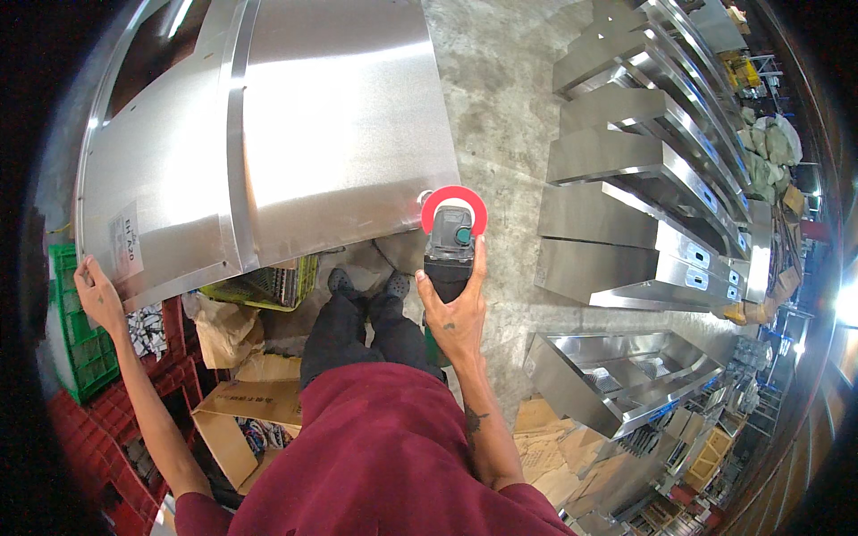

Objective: The person uses a handheld angle grinder with a polishing pad to smooth and polish the edges and surfaces of a stainless steel kitchen hood. They hold the hood with one hand while moving the tool along seams and flat areas, then reposition the hood to access different sides.

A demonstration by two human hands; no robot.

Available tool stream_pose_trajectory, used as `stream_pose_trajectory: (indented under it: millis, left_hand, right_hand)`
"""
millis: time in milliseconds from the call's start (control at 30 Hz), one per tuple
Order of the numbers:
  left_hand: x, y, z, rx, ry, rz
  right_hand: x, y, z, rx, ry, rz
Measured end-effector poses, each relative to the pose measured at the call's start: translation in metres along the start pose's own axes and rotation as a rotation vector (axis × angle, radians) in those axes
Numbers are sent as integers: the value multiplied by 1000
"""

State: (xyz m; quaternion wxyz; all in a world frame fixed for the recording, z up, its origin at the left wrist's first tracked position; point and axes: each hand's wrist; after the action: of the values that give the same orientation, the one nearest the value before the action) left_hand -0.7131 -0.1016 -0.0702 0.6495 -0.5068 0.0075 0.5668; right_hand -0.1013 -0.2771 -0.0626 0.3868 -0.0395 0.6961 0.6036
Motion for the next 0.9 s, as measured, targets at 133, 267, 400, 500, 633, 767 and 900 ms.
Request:
stream_pose_trajectory:
  millis: [133,267,400,500,633,767,900]
  left_hand:
    - [-1,-1,1,-25,2,32]
    - [-1,-3,0,-23,3,8]
    - [1,-6,-2,-5,4,5]
    - [2,-9,-2,0,2,-3]
    - [1,-10,-4,-10,-12,23]
    - [-2,-7,-5,-10,-9,52]
    - [-5,0,-4,12,-16,35]
  right_hand:
    - [5,-6,3,-15,6,-10]
    - [6,-11,4,-44,-6,-1]
    - [1,-8,4,-3,22,22]
    - [-5,-1,3,82,88,42]
    - [-2,10,-1,-40,98,-44]
    - [5,19,-8,-10,185,58]
    - [7,25,-10,-62,158,50]
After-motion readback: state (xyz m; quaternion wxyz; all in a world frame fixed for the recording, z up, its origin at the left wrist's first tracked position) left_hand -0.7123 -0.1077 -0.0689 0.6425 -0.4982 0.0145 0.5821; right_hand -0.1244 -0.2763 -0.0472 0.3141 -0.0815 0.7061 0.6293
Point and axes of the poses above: each hand's wrist, its own z-axis towards the middle knuckle, its own x-axis out of the palm, y = z × x, and after that the axes turned 1 degree about -z, right-handed
